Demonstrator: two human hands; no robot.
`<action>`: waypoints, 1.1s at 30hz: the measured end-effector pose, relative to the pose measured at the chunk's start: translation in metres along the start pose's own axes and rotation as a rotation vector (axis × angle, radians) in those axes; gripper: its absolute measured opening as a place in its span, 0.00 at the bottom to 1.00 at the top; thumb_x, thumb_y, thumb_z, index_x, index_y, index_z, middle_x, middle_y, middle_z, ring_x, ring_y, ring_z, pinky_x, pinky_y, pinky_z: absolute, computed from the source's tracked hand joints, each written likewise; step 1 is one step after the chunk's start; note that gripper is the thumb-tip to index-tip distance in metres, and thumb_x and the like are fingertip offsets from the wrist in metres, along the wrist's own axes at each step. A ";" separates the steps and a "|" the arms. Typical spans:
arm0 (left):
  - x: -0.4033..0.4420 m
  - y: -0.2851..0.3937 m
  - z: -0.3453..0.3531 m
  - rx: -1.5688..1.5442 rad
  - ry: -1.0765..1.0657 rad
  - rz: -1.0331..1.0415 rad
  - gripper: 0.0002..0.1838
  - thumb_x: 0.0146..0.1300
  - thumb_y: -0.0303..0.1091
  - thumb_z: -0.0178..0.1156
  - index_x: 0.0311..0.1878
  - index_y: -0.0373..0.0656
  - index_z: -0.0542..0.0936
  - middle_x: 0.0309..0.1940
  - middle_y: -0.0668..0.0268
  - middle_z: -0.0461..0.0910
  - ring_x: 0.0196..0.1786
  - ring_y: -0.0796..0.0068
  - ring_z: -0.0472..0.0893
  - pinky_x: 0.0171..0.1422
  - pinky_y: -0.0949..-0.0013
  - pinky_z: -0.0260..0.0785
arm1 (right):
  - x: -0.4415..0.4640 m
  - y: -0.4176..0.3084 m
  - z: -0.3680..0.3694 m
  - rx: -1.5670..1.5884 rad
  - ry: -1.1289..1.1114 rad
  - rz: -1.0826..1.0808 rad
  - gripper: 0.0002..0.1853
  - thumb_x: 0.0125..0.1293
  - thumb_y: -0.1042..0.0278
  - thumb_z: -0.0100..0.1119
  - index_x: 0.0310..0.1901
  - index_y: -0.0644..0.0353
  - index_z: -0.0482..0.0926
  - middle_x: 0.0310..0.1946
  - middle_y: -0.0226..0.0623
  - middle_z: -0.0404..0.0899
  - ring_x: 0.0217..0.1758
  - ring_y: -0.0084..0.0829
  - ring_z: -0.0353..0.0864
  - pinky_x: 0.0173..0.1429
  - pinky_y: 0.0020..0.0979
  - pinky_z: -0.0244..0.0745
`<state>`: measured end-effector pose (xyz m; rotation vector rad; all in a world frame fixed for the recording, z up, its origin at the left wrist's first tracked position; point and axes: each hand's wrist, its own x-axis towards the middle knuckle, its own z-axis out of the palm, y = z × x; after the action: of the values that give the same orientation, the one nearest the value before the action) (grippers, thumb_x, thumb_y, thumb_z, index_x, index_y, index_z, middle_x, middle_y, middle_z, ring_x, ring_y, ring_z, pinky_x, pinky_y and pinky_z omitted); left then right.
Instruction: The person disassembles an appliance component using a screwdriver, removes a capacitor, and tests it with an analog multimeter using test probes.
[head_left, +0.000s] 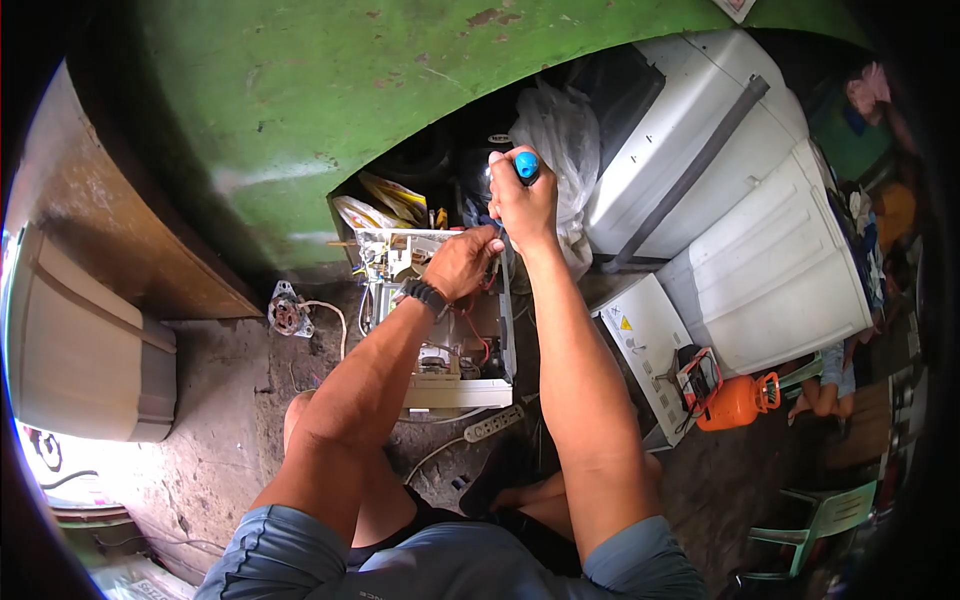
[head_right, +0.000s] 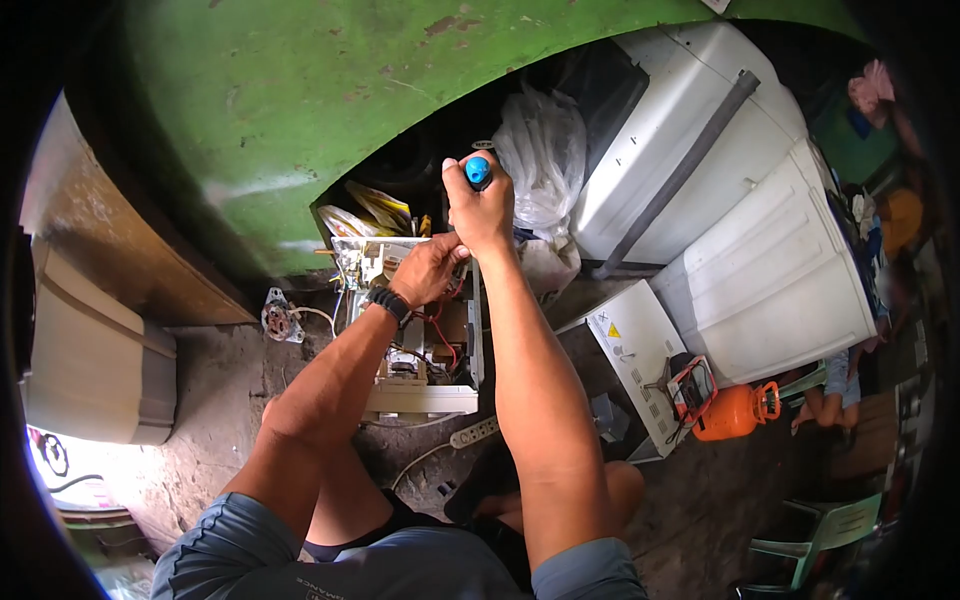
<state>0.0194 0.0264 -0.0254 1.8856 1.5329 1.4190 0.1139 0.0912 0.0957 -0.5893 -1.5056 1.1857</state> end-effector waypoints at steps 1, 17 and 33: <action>0.000 0.001 0.000 0.000 -0.006 -0.012 0.14 0.81 0.42 0.59 0.45 0.40 0.76 0.39 0.48 0.82 0.47 0.36 0.82 0.50 0.45 0.73 | -0.001 -0.002 0.000 -0.026 0.031 0.021 0.15 0.73 0.64 0.67 0.31 0.61 0.76 0.16 0.29 0.75 0.14 0.23 0.75 0.19 0.31 0.68; 0.002 0.000 -0.001 -0.071 -0.005 -0.061 0.13 0.82 0.41 0.57 0.45 0.40 0.75 0.37 0.47 0.81 0.43 0.36 0.79 0.48 0.47 0.72 | 0.010 -0.004 0.010 -0.176 0.078 0.132 0.16 0.67 0.62 0.68 0.28 0.64 0.76 0.20 0.38 0.80 0.22 0.36 0.80 0.32 0.43 0.74; -0.003 0.010 -0.003 -0.043 0.057 -0.018 0.14 0.80 0.44 0.61 0.45 0.42 0.78 0.38 0.48 0.83 0.45 0.35 0.82 0.47 0.45 0.74 | -0.003 -0.004 0.005 -0.018 -0.057 -0.028 0.11 0.74 0.67 0.68 0.35 0.59 0.76 0.19 0.26 0.73 0.15 0.18 0.70 0.19 0.26 0.66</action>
<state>0.0226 0.0187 -0.0179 1.8174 1.5282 1.4975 0.1111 0.0855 0.0986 -0.5486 -1.5688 1.1770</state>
